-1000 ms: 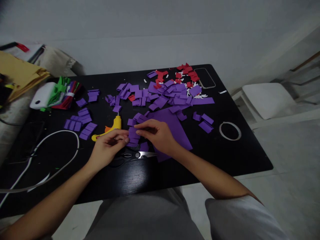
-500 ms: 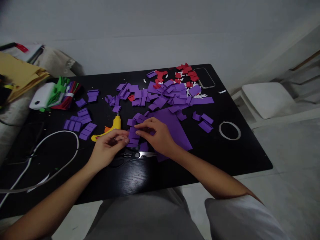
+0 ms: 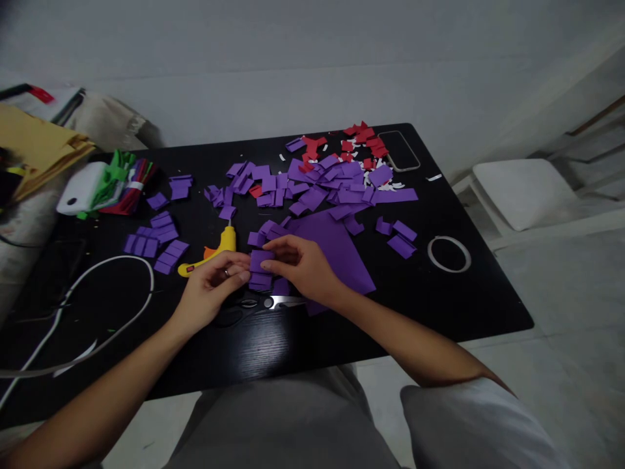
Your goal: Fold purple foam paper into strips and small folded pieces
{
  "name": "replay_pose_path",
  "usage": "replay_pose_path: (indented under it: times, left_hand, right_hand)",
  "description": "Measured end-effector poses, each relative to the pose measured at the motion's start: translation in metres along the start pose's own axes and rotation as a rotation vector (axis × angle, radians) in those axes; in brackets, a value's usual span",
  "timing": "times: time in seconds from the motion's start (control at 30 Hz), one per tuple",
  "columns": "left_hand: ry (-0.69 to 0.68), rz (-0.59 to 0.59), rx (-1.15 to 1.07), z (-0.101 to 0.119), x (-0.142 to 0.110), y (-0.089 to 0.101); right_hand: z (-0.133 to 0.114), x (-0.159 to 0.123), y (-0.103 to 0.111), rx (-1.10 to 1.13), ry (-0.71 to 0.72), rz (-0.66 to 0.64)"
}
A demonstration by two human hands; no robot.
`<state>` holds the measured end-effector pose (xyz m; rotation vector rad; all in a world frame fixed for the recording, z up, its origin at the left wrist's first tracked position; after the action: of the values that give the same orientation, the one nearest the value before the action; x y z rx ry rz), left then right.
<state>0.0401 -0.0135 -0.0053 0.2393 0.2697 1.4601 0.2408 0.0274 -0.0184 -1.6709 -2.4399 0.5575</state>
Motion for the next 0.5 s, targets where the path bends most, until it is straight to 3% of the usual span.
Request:
replay_pose_path:
  times: [0.5]
  left_hand:
    - [-0.075, 0.064, -0.025, 0.0010, 0.0020, -0.0062]
  right_hand:
    - [-0.0021, -0.0073, -0.0060, -0.086, 0.037, -0.005]
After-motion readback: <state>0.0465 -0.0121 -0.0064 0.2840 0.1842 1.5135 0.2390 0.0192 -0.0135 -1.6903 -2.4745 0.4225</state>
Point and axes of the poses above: each hand's wrist, its own x-axis towards the middle knuckle, its own y-axis out of the back of the hand, z = x × y, the point moved 1 cm from there along x, towards the middle knuckle, and after that the axes turned 13 degrees about x, right-handed, at the moved point
